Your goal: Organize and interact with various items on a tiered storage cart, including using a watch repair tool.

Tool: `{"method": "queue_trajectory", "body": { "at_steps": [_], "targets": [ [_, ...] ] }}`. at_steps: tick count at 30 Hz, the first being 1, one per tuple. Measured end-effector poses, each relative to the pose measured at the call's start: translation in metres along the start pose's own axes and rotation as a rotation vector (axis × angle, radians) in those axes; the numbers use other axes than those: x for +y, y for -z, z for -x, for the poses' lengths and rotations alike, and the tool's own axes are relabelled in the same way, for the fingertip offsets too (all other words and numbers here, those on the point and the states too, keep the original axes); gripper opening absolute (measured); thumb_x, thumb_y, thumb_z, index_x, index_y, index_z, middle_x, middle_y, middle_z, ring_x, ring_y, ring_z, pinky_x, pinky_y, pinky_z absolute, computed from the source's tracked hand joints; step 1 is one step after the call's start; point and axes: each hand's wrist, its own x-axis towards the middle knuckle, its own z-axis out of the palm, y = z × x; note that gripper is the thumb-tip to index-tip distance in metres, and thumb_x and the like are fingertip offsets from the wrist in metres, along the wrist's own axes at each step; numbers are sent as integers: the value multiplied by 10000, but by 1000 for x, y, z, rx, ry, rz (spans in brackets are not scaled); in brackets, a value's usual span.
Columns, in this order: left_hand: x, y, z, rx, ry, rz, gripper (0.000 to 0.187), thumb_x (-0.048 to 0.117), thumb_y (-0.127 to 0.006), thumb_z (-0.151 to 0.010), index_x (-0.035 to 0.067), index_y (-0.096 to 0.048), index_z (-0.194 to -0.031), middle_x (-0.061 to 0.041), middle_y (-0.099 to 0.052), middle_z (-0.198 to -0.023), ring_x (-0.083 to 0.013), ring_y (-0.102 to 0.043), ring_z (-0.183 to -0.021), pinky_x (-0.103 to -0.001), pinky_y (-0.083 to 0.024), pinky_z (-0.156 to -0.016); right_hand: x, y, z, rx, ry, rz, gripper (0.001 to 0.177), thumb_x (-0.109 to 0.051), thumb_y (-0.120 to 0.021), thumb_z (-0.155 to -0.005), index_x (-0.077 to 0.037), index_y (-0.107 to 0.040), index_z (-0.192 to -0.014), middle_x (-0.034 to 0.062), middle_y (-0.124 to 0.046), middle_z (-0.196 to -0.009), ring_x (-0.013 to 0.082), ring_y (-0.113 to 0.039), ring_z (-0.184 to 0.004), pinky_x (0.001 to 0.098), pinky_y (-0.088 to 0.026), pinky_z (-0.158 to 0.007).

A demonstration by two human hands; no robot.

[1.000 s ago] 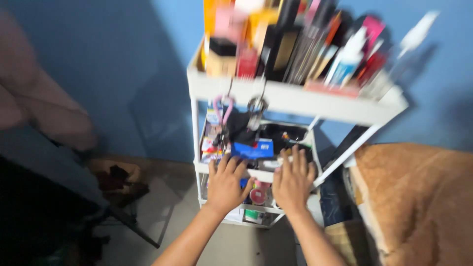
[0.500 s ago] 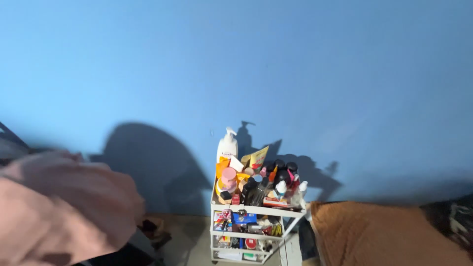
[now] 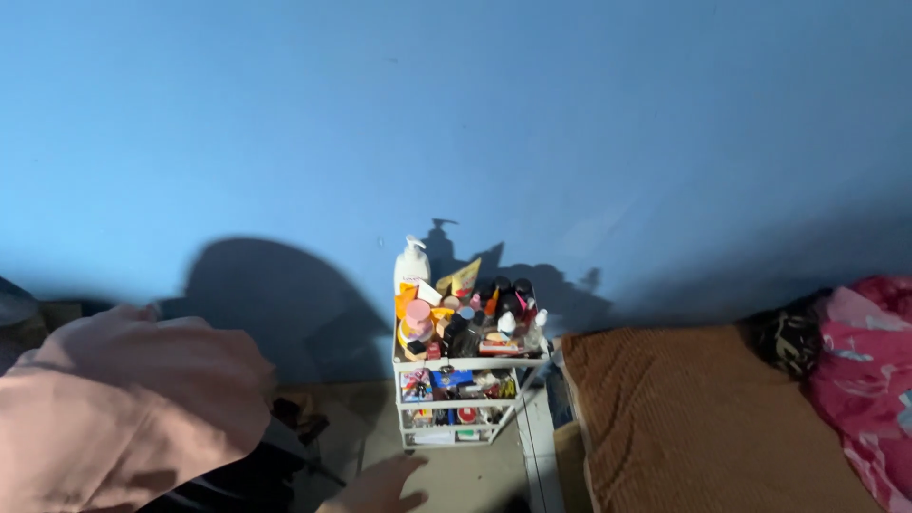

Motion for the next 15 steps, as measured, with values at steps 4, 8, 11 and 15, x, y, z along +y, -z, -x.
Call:
{"method": "queue_trajectory", "body": {
  "at_steps": [4,8,11,15],
  "targets": [
    [114,92,-36,174,-51,21,563,373,-723,-936,103,-552,-1400,-176,-602,-1363,-365,-571,-1258,-429,-466,-1045,-74,68,-82,-83,-98,-16,471,-335,-648,-947,-145,-599,-1375,147,-729,-1067,266,-724,-999,402,-574,-930],
    [149,135,-107,471,-104,-61,519,267,-737,-891,50,-592,-1339,-223,-606,-1350,-416,-602,-1199,-462,-515,-973,-158,157,-146,414,486,-151,625,-214,-756,-851,-29,-503,-1392,210,-614,-1318,353,-605,-1210,412,-500,-991],
    [160,154,-165,488,-56,76,510,247,-715,-883,52,-602,-1340,-219,-616,-1339,-405,-615,-1206,-451,-523,-988,-228,220,-181,352,525,-67,757,-192,-797,-805,-13,-435,-1445,274,-504,-1375,422,-482,-1275,467,-430,-988],
    [132,107,-240,421,95,243,505,280,-677,-927,59,-592,-1374,-188,-610,-1407,-375,-664,-1169,-421,-562,-971,-217,223,-224,329,751,-77,705,-124,-760,-713,-11,-545,-1375,238,-561,-1362,408,-491,-1278,481,-424,-1052]
  ]
}}
